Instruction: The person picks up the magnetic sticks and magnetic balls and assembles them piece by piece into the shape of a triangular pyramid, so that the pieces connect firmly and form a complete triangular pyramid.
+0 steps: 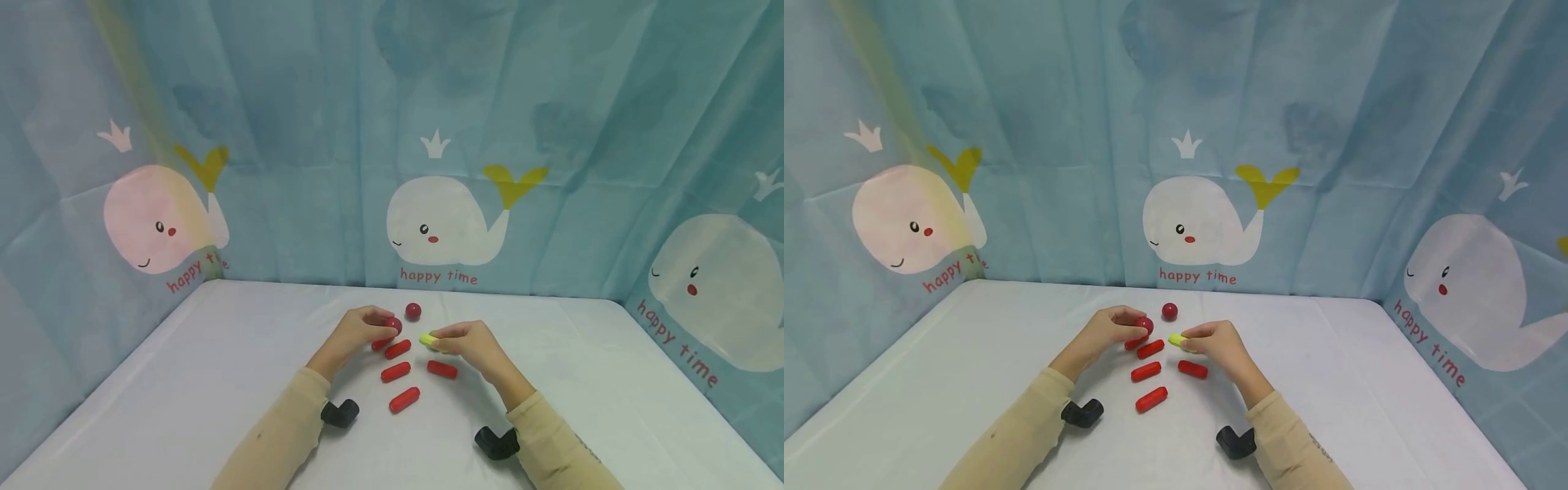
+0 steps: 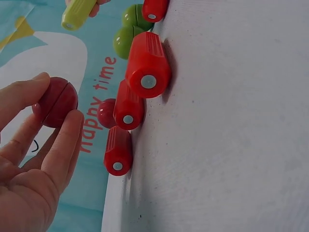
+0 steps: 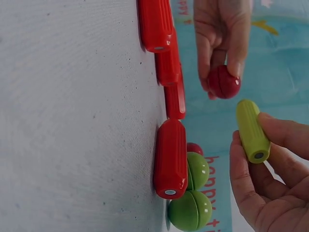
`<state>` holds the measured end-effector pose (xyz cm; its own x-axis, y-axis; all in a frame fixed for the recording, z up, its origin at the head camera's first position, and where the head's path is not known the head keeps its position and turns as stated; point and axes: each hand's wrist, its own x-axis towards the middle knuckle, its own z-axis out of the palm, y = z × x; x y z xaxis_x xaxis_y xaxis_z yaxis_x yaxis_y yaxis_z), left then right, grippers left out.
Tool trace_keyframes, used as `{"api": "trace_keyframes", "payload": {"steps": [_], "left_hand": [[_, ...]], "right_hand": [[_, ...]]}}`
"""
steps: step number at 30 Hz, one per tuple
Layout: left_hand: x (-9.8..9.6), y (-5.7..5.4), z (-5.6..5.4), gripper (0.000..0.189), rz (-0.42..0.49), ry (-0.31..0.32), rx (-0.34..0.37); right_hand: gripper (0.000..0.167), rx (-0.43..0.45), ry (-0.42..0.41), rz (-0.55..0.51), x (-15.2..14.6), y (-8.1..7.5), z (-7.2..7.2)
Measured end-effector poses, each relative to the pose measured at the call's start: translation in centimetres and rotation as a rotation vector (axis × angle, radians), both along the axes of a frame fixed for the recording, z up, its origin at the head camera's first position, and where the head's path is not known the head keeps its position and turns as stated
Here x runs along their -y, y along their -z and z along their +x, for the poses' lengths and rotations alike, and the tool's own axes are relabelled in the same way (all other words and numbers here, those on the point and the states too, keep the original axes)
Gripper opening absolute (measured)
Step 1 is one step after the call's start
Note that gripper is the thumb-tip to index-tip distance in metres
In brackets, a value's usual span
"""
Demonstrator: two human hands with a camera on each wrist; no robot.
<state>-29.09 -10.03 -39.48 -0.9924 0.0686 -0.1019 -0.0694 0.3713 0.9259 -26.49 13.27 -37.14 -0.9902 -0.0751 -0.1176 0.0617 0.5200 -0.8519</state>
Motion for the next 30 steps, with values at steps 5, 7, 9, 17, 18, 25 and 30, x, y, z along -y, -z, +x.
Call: {"api": "trace_keyframes", "payload": {"steps": [5, 7, 9, 17, 18, 25, 30], "left_hand": [[0.0, 0.0, 0.3, 0.04, 0.034, 0.025, 0.006], [-0.1, -0.1, 0.3, 0.041, 0.036, 0.032, 0.009], [-0.1, -0.2, 0.3, 0.041, 0.023, 0.041, 0.01], [-0.6, -0.5, 0.5, 0.041, -0.05, 0.065, -0.015], [-0.7, -0.5, 0.5, 0.041, -0.055, 0.064, -0.019], [-1.1, -0.7, 0.8, 0.036, -0.076, 0.072, -0.029], [-1.3, -0.9, 1.0, 0.033, -0.081, 0.069, -0.029]], "right_hand": [[0.022, -0.013, -0.004, -0.006, 0.2, 0.0, 0.1], [0.022, -0.014, -0.003, -0.007, 0.2, -0.1, 0.1], [0.023, -0.012, -0.002, -0.003, 0.2, -0.1, 0.1], [0.022, -0.005, -0.008, -0.011, 0.3, -0.1, 0.2], [0.022, -0.008, -0.01, -0.015, 0.3, -0.1, 0.2], [0.023, -0.006, -0.017, -0.028, 0.5, 0.0, 0.5], [0.023, -0.012, -0.013, -0.022, 0.5, 0.0, 0.7]]}}
